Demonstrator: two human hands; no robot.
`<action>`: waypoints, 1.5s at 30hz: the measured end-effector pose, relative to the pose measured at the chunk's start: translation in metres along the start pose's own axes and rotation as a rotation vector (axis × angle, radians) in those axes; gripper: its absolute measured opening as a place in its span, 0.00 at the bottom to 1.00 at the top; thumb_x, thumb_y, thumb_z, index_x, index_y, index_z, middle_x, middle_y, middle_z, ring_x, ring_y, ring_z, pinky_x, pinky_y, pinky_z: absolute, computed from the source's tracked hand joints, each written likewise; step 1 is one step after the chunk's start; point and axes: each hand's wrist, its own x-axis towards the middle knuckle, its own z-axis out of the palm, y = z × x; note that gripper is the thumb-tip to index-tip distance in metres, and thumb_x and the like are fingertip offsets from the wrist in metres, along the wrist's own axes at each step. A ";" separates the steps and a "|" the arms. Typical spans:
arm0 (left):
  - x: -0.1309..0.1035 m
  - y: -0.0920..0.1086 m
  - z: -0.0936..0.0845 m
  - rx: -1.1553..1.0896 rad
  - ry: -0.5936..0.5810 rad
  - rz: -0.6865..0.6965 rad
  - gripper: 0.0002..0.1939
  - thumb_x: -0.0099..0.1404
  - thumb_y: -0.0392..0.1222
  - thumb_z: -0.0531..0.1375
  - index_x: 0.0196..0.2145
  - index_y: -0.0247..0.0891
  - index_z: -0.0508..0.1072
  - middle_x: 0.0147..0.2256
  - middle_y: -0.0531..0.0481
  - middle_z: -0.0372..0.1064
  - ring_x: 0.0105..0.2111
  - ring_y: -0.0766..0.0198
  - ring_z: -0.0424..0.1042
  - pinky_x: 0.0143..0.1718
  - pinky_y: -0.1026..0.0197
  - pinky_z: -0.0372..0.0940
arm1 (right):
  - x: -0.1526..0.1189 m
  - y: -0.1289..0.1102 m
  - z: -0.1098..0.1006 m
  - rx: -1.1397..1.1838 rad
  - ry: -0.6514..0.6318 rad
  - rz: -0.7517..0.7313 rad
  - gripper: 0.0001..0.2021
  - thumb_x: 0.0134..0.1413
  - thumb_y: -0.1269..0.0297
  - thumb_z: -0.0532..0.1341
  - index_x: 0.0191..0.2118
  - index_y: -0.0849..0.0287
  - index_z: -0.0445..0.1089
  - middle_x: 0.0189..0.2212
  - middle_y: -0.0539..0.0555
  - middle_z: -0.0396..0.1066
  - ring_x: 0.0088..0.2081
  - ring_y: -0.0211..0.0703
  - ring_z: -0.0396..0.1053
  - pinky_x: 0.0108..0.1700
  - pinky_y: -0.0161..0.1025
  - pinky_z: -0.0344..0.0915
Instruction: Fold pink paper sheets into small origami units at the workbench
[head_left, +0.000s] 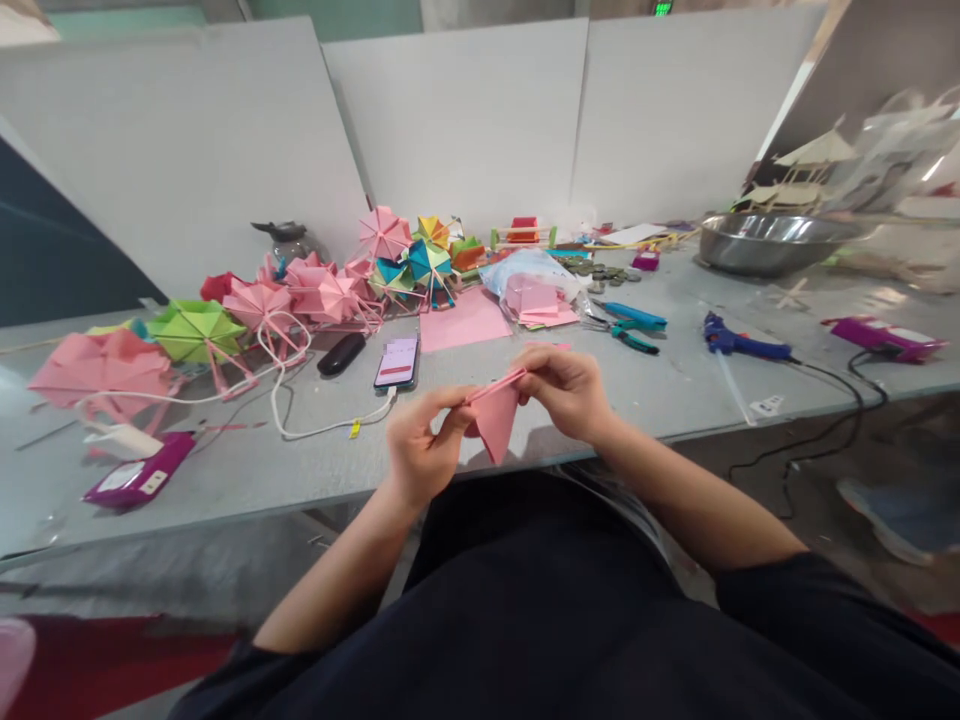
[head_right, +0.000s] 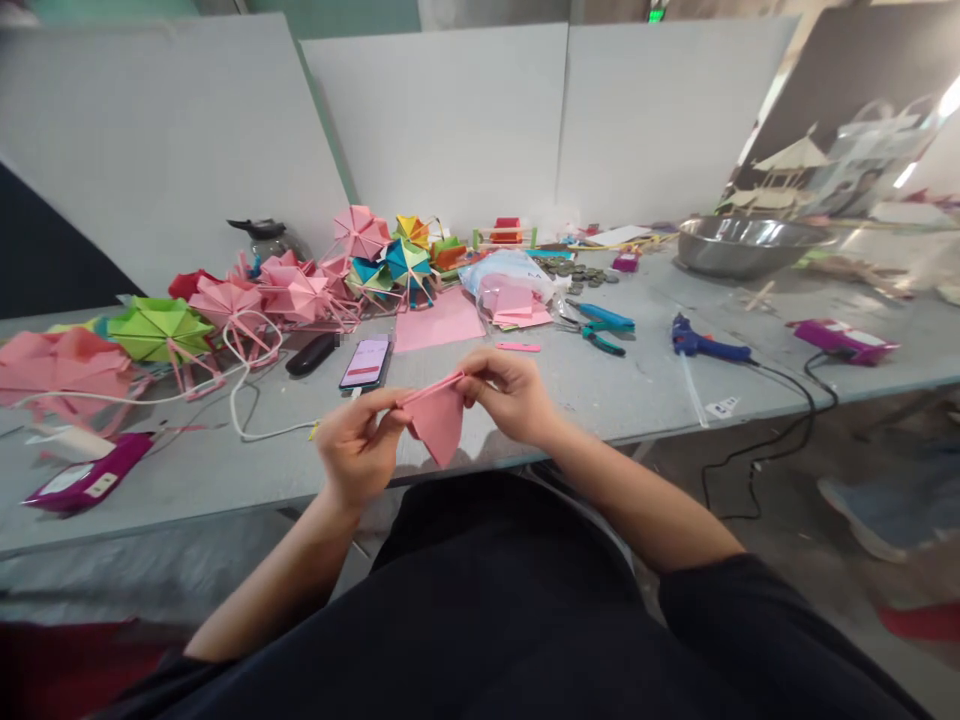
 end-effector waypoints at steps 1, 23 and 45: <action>-0.007 0.000 -0.002 -0.040 0.013 -0.034 0.12 0.77 0.49 0.67 0.42 0.38 0.85 0.32 0.48 0.84 0.24 0.65 0.78 0.27 0.65 0.72 | -0.008 -0.001 0.005 0.023 -0.004 0.028 0.15 0.66 0.50 0.73 0.39 0.57 0.80 0.31 0.52 0.77 0.27 0.37 0.73 0.28 0.36 0.73; -0.037 -0.004 0.017 0.066 0.157 -0.050 0.08 0.76 0.42 0.66 0.38 0.38 0.81 0.31 0.50 0.84 0.27 0.66 0.82 0.30 0.67 0.74 | -0.043 0.005 0.028 0.065 0.043 -0.028 0.05 0.65 0.58 0.75 0.43 0.51 0.87 0.35 0.54 0.83 0.34 0.41 0.79 0.35 0.37 0.76; -0.036 0.023 0.023 -0.056 0.120 0.142 0.01 0.75 0.35 0.66 0.43 0.38 0.78 0.34 0.51 0.83 0.30 0.64 0.83 0.32 0.63 0.78 | -0.052 -0.019 0.031 -0.030 0.116 -0.249 0.03 0.68 0.62 0.72 0.44 0.50 0.86 0.32 0.53 0.83 0.31 0.41 0.79 0.33 0.37 0.76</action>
